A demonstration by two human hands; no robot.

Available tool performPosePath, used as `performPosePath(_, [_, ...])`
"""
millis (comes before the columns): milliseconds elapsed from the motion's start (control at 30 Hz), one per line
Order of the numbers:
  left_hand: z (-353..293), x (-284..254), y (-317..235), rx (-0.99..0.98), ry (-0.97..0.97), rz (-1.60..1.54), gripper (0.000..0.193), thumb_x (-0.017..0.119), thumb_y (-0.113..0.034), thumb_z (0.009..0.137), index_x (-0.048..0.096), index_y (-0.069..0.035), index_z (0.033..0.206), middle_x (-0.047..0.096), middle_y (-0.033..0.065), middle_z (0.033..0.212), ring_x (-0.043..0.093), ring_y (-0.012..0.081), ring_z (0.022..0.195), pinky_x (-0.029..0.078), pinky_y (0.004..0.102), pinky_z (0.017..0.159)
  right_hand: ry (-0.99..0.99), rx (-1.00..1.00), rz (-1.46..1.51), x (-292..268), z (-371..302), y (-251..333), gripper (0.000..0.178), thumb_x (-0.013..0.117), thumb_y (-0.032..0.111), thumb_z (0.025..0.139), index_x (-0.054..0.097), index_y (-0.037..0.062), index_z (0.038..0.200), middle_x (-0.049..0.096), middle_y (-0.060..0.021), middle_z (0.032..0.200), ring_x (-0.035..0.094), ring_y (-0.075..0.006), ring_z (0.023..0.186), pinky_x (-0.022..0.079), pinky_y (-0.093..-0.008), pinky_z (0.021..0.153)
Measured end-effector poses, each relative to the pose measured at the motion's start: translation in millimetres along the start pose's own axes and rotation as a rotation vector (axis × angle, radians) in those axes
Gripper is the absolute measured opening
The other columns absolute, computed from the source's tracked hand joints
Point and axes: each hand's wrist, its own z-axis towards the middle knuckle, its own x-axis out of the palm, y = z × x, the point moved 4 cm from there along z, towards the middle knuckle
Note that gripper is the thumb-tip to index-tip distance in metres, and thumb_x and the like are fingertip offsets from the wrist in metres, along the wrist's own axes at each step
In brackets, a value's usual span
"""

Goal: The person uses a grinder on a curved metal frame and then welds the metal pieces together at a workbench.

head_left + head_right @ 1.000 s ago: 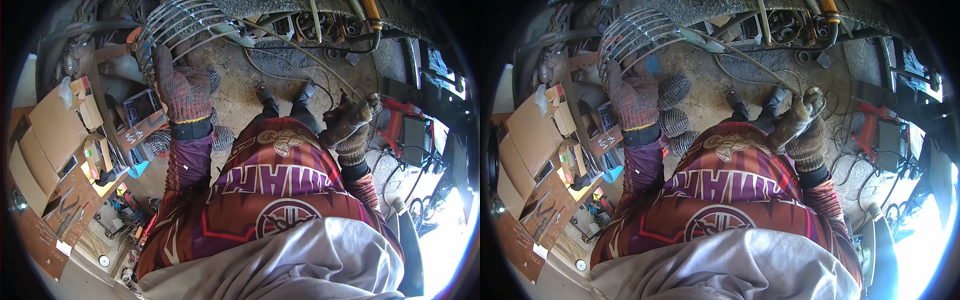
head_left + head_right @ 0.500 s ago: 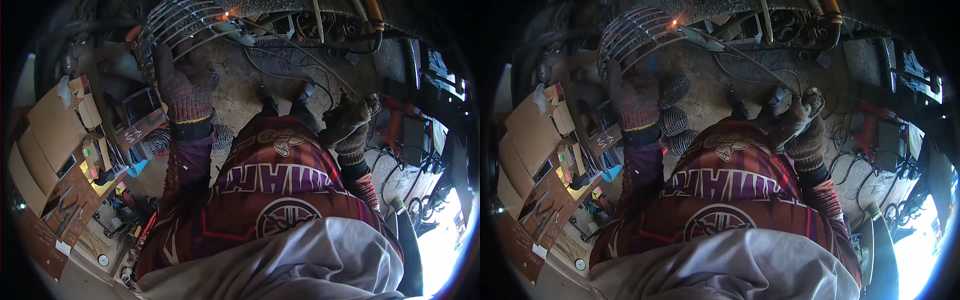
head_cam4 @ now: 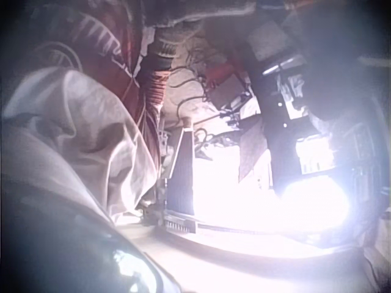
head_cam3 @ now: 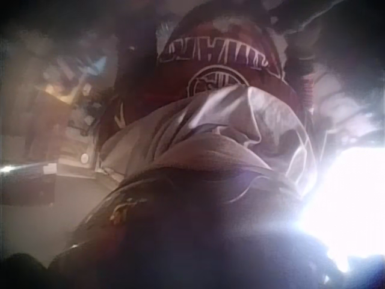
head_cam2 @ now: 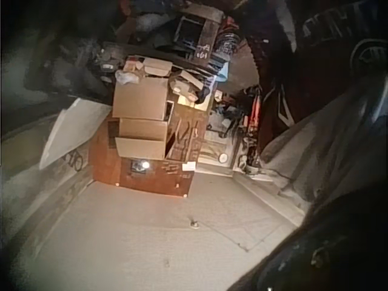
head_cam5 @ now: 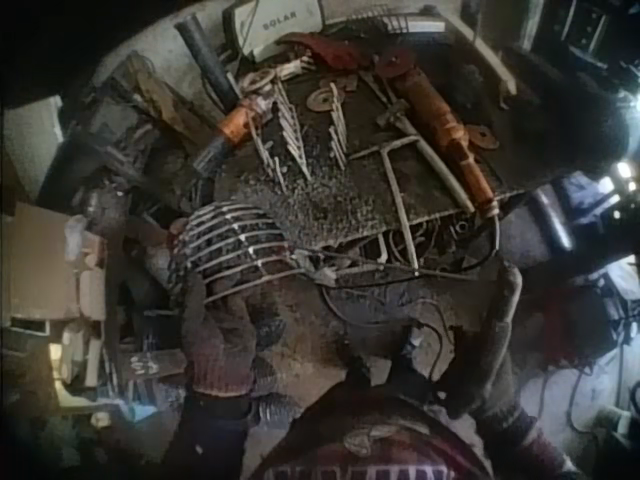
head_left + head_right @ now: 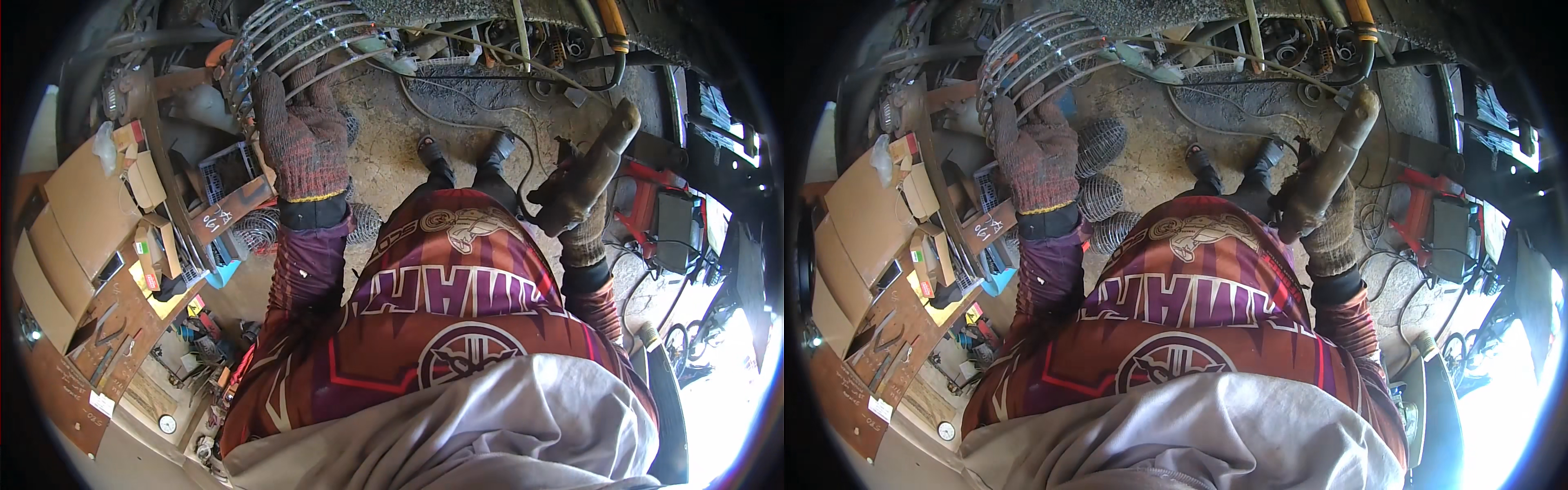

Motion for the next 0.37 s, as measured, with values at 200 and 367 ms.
performPosePath(200, [-5.8,14.2,-1.0,0.016,0.083,-0.089,0.029,0.064,-0.023,0.1,0.063,-0.008,0.124,0.069,0.01,0.122,0.069,0.0161,0.106,0.062,0.0246,0.074,0.008,-0.51,-0.686,8.9,-20.9,28.2,0.037,0.072,0.026,0.089,0.06,0.0043,0.116,0.069,-0.0118,0.102,0.069,-0.0267,0.091,0.055,-0.041,0.089])
performPosePath(367, [-3.8,10.5,-1.7,0.12,0.026,-0.07,0.035,0.067,-0.017,0.097,0.06,-0.009,0.131,0.067,0.0103,0.127,0.066,0.0196,0.114,0.061,0.03,0.092,-0.023,-0.193,-0.187,-14.7,-13.9,-55.7,0.059,0.079,0.022,0.074,0.056,0.0104,0.127,0.067,-0.0089,0.102,0.065,-0.0259,0.097,0.051,-0.0424,0.086])
